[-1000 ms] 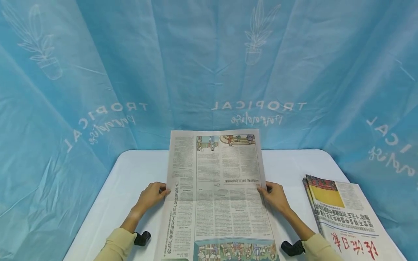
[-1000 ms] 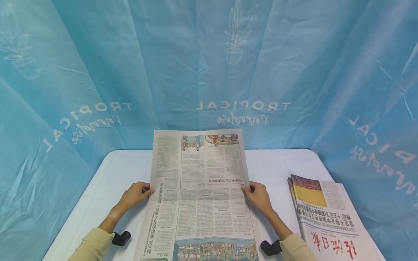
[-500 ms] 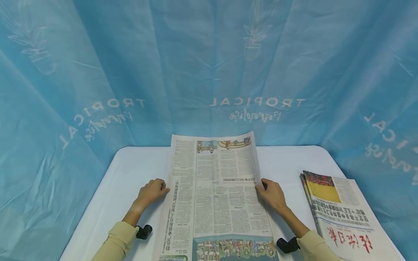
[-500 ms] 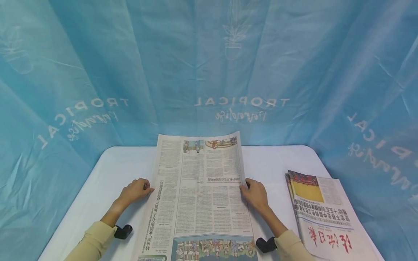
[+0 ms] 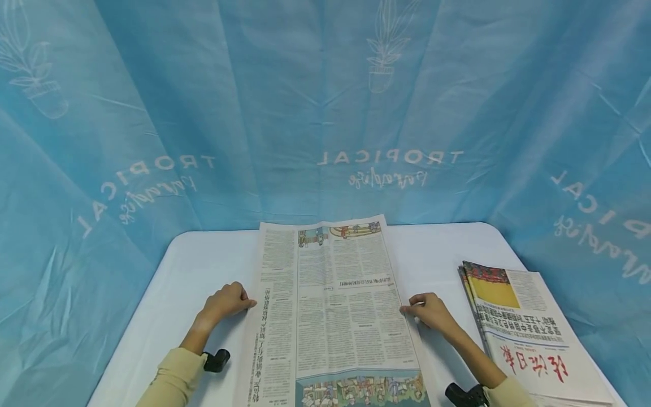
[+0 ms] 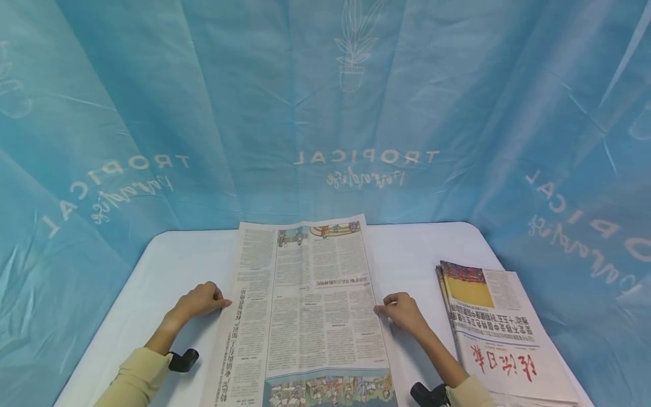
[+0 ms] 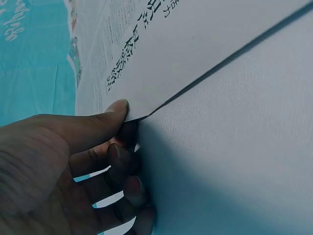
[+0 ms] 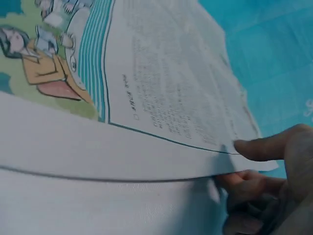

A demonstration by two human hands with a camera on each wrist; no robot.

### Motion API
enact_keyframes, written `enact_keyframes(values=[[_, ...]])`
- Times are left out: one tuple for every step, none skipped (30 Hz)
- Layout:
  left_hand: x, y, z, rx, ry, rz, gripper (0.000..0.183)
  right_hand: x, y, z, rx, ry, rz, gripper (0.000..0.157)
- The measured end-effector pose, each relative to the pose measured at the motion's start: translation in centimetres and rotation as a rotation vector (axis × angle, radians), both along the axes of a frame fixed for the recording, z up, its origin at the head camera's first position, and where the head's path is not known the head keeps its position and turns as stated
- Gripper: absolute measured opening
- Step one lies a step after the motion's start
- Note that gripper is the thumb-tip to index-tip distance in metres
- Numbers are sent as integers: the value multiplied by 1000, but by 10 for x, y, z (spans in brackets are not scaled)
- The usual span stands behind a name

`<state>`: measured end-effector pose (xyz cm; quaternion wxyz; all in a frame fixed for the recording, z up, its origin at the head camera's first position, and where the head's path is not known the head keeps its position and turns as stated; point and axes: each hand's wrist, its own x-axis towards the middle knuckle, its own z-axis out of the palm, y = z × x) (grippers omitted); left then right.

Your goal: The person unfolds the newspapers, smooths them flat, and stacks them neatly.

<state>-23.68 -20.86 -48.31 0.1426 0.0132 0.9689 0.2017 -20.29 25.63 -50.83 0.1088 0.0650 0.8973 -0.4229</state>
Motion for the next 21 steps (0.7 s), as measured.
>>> enact_keyframes(values=[[0, 0, 0, -3, -3, 3, 26, 2, 2, 1, -30, -40, 3, 38], [0, 1, 0, -6, -5, 6, 26, 3, 3, 2, -54, -75, 14, 39], [-1, 1, 1, -8, -9, 10, 26, 5, 5, 2, -86, -111, 22, 40], [-1, 2, 1, -9, -14, 13, 26, 7, 7, 2, -114, -139, 40, 43], [-1, 2, 1, -10, -18, 15, 26, 8, 10, 2, -144, -166, 59, 44], [-2, 3, 2, -12, -20, 13, 26, 9, 12, 2, -173, -191, 85, 45], [-2, 3, 3, -10, -23, 12, 26, 10, 15, 1, -200, -211, 110, 47], [-2, 4, 4, -9, -26, 11, 26, 11, 18, 1, -229, -228, 139, 48], [-3, 4, 4, -8, -32, 13, 26, 12, 20, 0, -264, -243, 170, 49], [-3, 5, 5, -10, -35, 12, 27, 12, 23, 0, -300, -256, 198, 52], [-3, 5, 6, -17, -38, 12, 27, 13, 25, -1, -331, -268, 218, 54], [-3, 6, 7, -35, -42, 13, 28, 13, 27, -3, -354, -274, 235, 60], [-3, 8, 9, -63, -44, 13, 30, 14, 29, -4, -373, -278, 246, 66], [-4, 11, 10, -100, -37, 12, 31, 14, 31, -6, -384, -280, 253, 71], [-4, 14, 11, -140, -21, 9, 33, 15, 32, -8, -390, -281, 255, 77], [-4, 19, 13, -183, 9, 3, 35, 16, 33, -9, -389, -278, 253, 81], [-4, 25, 14, -223, 44, -3, 36, 16, 33, -11, -381, -273, 255, 84], [-5, 32, 16, -252, 83, -11, 38, 17, 33, -12, -376, -268, 260, 86], [-7, 40, 17, -259, 125, -24, 38, 17, 33, -14, -376, -263, 267, 87], [-9, 49, 17, -247, 163, -42, 37, 18, 33, -15, -377, -256, 272, 88], [-11, 59, 17, -213, 190, -65, 35, 18, 33, -17, -381, -250, 280, 88]])
